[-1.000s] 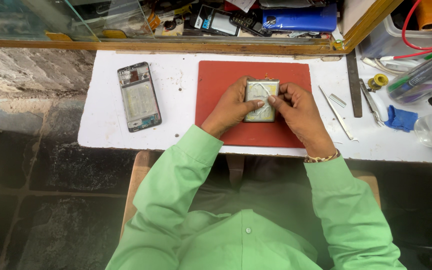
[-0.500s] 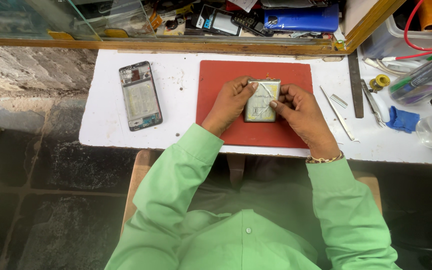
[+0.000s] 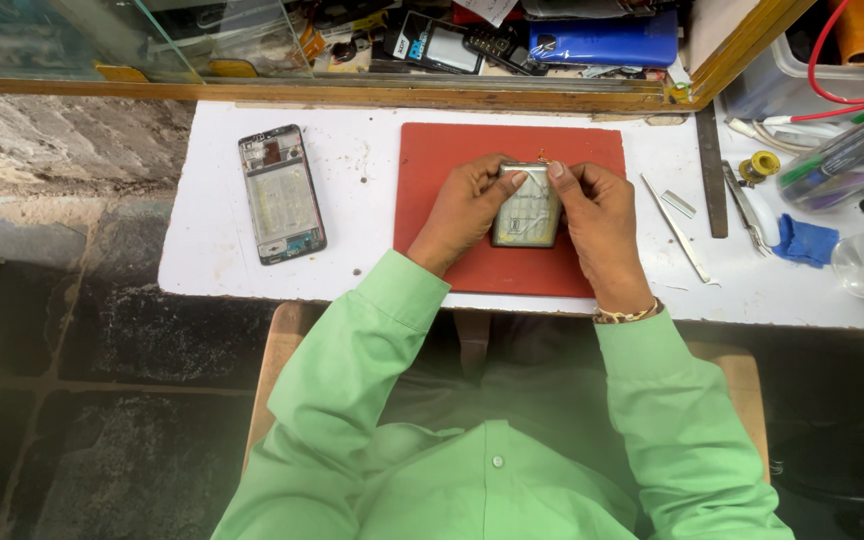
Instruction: The person removes the battery from a disassembled smartphone using a metal spudger and tweezers. They pry the battery loose from the chassis, lift it out, and place it on the work surface.
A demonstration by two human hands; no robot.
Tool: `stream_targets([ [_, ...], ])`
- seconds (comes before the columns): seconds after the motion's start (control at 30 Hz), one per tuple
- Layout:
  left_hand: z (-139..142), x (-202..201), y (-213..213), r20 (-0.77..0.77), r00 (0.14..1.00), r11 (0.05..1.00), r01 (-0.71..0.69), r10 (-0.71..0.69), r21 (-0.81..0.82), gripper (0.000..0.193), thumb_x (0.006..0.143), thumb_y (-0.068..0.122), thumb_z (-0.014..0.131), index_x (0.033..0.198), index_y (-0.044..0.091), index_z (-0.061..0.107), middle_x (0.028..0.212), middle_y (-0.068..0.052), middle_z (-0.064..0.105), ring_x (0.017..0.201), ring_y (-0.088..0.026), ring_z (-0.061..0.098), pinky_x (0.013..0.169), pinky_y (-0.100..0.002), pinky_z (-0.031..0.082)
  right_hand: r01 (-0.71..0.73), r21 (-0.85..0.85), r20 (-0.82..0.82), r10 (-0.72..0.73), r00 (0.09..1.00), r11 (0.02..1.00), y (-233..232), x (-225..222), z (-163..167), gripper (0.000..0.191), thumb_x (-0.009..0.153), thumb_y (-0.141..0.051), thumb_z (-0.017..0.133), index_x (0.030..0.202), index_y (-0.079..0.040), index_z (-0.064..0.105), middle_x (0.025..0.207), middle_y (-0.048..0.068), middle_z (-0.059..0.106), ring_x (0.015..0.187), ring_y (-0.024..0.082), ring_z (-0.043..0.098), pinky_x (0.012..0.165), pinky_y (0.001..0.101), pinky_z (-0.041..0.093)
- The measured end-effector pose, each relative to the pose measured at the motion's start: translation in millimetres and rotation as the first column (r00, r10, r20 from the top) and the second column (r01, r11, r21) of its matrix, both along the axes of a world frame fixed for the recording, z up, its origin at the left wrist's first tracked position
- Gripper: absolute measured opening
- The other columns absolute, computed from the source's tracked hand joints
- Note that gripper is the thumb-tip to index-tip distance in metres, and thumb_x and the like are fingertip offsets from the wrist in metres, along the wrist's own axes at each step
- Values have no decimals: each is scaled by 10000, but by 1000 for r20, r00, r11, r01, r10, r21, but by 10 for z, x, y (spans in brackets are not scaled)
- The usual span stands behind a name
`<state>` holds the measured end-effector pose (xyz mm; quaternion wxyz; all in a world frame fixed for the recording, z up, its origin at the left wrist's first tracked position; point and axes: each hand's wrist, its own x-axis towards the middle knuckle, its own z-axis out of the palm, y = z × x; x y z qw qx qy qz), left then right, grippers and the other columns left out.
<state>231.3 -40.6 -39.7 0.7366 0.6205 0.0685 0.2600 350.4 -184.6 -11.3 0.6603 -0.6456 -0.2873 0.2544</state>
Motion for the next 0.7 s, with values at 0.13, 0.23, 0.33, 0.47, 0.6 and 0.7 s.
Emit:
stream_targets([
  [0.13, -23, 20, -3, -20, 999, 999, -27, 27, -19, 219, 1040, 143, 622, 1155, -38, 666, 983, -65, 750, 877, -72, 668, 771, -245, 560, -82, 49, 34, 80, 996, 995, -11, -23, -7, 182, 1028, -195, 693, 984, -20, 674, 828, -28, 633, 722, 24, 510, 625, 188, 441],
  [0.23, -24, 17, -19, 12, 1000, 1000, -3, 3, -11, 213, 1040, 137, 618, 1166, -30, 658, 985, -57, 748, 887, -69, 667, 778, -245, 565, -129, 90, -56, 134, 989, 988, -56, -14, 25, 149, 1013, -166, 697, 1023, -23, 655, 880, -28, 651, 764, 23, 546, 670, 186, 475],
  [0.33, -6, -7, -31, 1, 1000, 1000, -5, 5, 19, 201, 1056, 131, 611, 1165, -30, 664, 974, -56, 743, 882, -69, 661, 775, -244, 563, -149, 68, -89, 155, 984, 986, -127, -9, 51, 140, 991, -157, 701, 1041, -38, 649, 887, -35, 651, 761, 20, 556, 668, 182, 479],
  [0.47, 25, -12, -32, -12, 1000, 1000, -2, 2, 16, 193, 1054, 128, 612, 1166, -24, 657, 973, -59, 741, 874, -71, 665, 769, -244, 561, -192, 14, -74, 193, 979, 981, -202, 52, 55, 149, 980, -189, 699, 1056, -63, 677, 846, -45, 636, 707, 17, 520, 620, 173, 433],
  [0.6, 25, -24, -36, -29, 1000, 1000, -6, 7, 16, 200, 1049, 134, 611, 1166, -21, 657, 970, -59, 743, 874, -70, 669, 766, -241, 562, -97, 87, -134, 108, 985, 991, -100, 55, -19, 295, 1086, -265, 708, 942, -11, 666, 738, 4, 587, 631, 66, 486, 568, 205, 384],
  [0.7, 17, -6, -34, -14, 1000, 999, -26, 27, 48, 196, 1052, 128, 614, 1164, -26, 661, 981, -60, 741, 886, -70, 663, 775, -243, 559, 0, 61, 20, -2, 1000, 998, -18, 0, -76, 241, 1040, -232, 720, 931, -18, 702, 754, -30, 583, 667, 27, 451, 574, 187, 378],
])
